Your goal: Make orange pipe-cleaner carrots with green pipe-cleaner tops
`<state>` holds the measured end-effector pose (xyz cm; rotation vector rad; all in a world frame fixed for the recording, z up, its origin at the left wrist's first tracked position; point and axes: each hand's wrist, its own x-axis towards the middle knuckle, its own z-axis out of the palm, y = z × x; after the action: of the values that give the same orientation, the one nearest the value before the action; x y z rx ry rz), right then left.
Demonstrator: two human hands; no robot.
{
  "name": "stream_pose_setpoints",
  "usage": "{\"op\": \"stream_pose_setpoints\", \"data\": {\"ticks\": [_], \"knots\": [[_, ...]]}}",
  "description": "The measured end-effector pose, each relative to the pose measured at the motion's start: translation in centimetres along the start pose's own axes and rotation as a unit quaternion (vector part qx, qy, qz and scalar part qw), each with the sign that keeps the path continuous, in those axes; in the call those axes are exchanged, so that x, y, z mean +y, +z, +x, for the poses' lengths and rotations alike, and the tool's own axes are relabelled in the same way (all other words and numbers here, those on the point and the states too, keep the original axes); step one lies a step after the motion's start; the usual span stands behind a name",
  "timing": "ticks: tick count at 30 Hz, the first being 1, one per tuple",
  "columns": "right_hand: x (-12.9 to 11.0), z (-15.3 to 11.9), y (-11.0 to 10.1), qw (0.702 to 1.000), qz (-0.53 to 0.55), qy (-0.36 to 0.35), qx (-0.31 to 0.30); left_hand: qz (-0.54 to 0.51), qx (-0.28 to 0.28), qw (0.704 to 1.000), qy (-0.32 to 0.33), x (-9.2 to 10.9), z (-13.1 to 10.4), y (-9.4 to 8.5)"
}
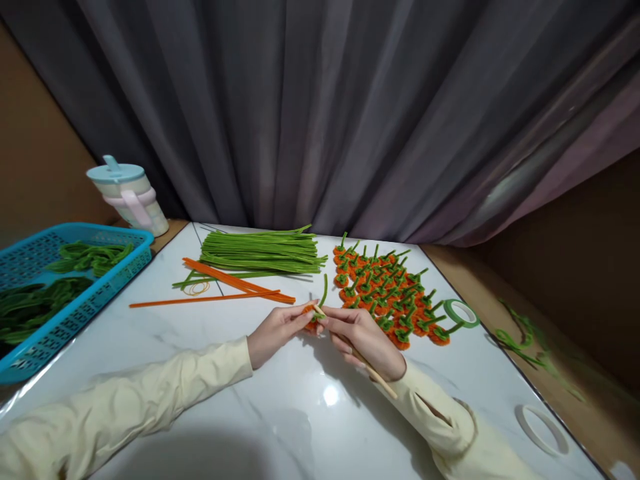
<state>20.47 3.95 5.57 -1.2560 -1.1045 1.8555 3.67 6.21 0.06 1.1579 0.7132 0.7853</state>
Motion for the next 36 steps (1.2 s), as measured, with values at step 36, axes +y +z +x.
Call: {"op": "stream_pose_setpoints", "data": {"ticks": [36], "knots": [[0.7, -1.1, 0.3, 0.794, -0.549, -0.261, 0.005, -0.188, -0.085, 0.968, -0.141, 0.4, 0.4, -0.4]]}}
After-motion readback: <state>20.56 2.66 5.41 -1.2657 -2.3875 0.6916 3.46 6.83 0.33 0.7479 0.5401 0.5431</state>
